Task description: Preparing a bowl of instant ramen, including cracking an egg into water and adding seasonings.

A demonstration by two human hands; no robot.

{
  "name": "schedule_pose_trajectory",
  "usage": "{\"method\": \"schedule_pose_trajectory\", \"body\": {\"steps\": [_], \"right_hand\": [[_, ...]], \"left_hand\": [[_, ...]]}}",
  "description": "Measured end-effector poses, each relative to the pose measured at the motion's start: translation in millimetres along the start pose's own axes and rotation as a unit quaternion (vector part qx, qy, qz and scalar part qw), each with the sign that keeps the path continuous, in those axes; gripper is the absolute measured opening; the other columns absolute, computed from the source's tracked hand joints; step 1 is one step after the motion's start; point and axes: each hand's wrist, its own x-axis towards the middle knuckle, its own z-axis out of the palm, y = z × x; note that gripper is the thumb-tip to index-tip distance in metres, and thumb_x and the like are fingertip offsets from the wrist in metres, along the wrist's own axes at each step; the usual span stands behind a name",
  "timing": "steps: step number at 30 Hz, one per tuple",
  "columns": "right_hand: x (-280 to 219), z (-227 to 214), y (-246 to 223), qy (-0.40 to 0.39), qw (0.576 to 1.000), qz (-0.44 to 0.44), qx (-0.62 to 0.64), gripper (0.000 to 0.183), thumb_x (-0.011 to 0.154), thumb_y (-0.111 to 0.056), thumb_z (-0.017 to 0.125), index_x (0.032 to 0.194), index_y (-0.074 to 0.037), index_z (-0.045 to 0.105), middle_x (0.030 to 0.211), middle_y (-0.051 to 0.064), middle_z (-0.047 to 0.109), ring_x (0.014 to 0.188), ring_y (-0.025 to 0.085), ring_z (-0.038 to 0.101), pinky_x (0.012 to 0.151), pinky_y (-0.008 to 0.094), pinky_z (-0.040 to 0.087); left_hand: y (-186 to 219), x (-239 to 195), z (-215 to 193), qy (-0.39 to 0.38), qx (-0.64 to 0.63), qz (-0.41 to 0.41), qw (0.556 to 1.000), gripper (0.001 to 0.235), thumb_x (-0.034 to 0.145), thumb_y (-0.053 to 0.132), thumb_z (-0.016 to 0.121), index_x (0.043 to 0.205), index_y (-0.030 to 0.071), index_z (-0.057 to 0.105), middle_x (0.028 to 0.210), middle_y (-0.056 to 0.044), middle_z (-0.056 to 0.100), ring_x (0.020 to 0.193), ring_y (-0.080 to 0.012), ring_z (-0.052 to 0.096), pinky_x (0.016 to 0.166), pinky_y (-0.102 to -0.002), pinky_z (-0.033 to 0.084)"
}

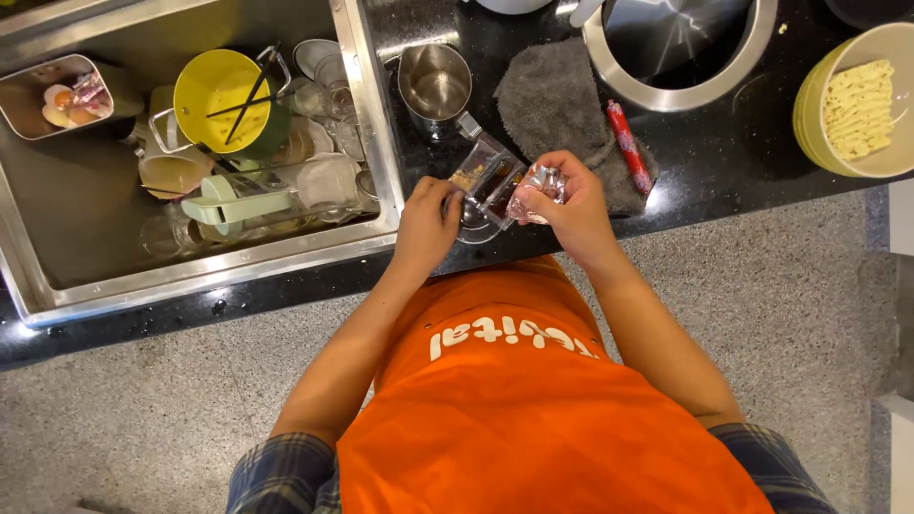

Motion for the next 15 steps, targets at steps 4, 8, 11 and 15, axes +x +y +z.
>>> {"method": "schedule_pose_trajectory", "body": {"steps": [4, 8, 11, 15], "right_hand": [[-3.1, 2.8, 2.1, 0.019, 0.999, -0.003, -0.032, 0.028, 0.093, -0.002, 0.076, 0.113, -0.003, 0.057, 0.096, 0.004, 0.069, 0.083, 0.01, 0.069, 0.075, 0.027, 0.059], [-2.5, 6.1, 3.5, 0.02, 0.994, 0.005, -0.112, 0.028, 0.09, -0.004, 0.078, 0.113, -0.004, 0.061, 0.098, 0.001, 0.068, 0.088, 0.005, 0.066, 0.078, 0.023, 0.058], [-2.7, 12.5, 6.7, -0.005, 0.99, 0.005, -0.144, 0.029, 0.09, -0.003, 0.079, 0.114, -0.003, 0.064, 0.098, 0.0, 0.067, 0.086, 0.004, 0.064, 0.076, 0.022, 0.056], [-0.2, 13.3, -8.7, 0.009, 0.992, 0.026, -0.125, 0.027, 0.089, -0.003, 0.077, 0.113, -0.006, 0.064, 0.092, 0.001, 0.068, 0.077, 0.006, 0.066, 0.064, 0.024, 0.058]], "left_hand": [[11.4, 4.2, -22.8, -0.026, 0.086, 0.058, 0.994, 0.025, 0.093, 0.013, 0.072, 0.116, 0.005, 0.068, 0.108, -0.016, 0.066, 0.089, -0.0368, 0.067, 0.076, -0.042, 0.055], [36.2, 15.2, -58.7, -0.031, 0.032, 0.14, 0.989, 0.052, 0.082, 0.007, 0.072, 0.132, 0.0, 0.061, 0.111, -0.012, 0.068, 0.095, -0.03, 0.067, 0.075, -0.036, 0.057], [24.5, 22.2, -56.5, -0.188, -0.225, -0.057, 0.954, 0.047, 0.093, 0.01, 0.068, 0.137, 0.005, 0.053, 0.115, -0.004, 0.07, 0.077, -0.0106, 0.065, 0.058, -0.027, 0.054], [-7.4, 28.9, -28.3, -0.205, -0.222, -0.07, 0.951, 0.022, 0.099, 0.007, 0.069, 0.12, 0.0, 0.066, 0.107, -0.006, 0.077, 0.075, -0.006, 0.063, 0.059, -0.023, 0.051]]}}
